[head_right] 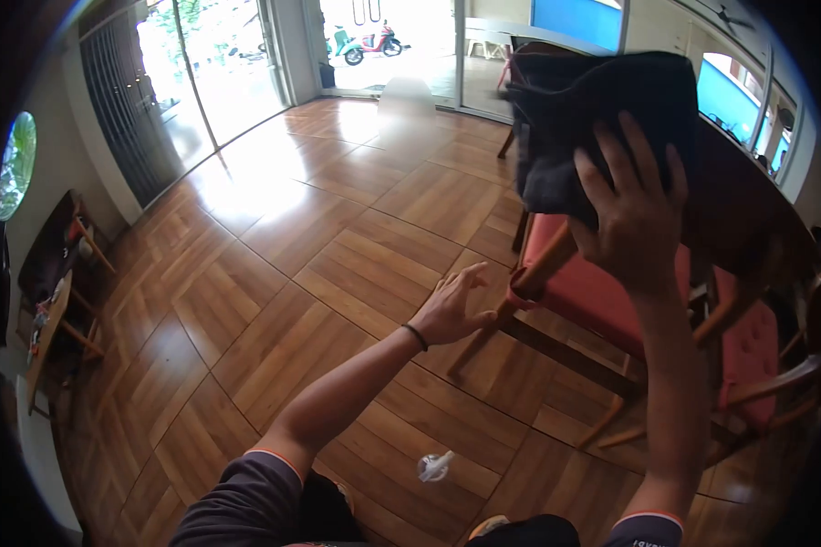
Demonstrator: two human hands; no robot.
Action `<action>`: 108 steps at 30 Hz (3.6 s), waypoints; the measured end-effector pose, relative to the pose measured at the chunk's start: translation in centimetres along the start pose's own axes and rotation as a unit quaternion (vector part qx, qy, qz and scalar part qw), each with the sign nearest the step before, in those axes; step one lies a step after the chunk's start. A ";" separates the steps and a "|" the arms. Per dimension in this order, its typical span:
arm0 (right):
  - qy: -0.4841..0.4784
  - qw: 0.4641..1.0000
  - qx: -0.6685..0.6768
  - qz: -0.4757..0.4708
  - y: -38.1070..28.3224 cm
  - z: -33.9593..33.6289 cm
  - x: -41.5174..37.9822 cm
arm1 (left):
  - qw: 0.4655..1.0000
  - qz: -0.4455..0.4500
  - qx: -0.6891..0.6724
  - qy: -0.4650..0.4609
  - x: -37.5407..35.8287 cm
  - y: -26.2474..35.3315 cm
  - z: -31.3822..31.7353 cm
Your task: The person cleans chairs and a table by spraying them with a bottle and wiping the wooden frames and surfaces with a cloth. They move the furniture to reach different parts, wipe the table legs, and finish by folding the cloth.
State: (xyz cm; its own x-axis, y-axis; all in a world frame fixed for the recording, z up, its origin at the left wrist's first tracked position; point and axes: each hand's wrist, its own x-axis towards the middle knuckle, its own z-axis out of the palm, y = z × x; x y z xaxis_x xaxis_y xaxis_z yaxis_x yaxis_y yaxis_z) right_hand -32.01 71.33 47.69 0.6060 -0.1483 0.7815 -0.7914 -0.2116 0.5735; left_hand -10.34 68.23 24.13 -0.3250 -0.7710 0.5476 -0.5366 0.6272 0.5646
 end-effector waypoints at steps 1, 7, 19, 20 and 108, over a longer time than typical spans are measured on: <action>-0.018 1.000 0.002 -0.007 -0.5 0.6 -0.1 | 0.999 -0.042 -0.013 -0.007 -0.8 -0.4 -0.4; -0.230 0.969 0.071 -0.061 -8.1 8.0 -8.0 | 0.994 -0.092 -0.053 -0.024 -1.7 -1.2 -1.2; 0.161 0.970 0.052 0.174 -3.2 7.0 -10.6 | 0.987 -0.074 -0.138 0.042 -1.7 -0.2 -3.6; 0.175 0.950 0.115 0.233 -4.5 8.1 -11.1 | 0.984 -0.085 -0.150 0.048 -1.6 0.0 -3.6; -0.433 0.900 0.015 0.045 -20.2 11.1 -16.1 | 0.897 -0.126 -0.291 0.308 0.4 -4.1 -12.4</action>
State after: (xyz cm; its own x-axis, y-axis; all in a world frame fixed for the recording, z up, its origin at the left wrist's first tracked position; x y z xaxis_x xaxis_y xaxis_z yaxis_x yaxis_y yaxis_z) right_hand -24.86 67.29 20.84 0.3850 -0.8610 0.3323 -0.8460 -0.1854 0.4998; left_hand 1.42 66.72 29.69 0.3376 -0.8017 0.4933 0.0234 0.5310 0.8470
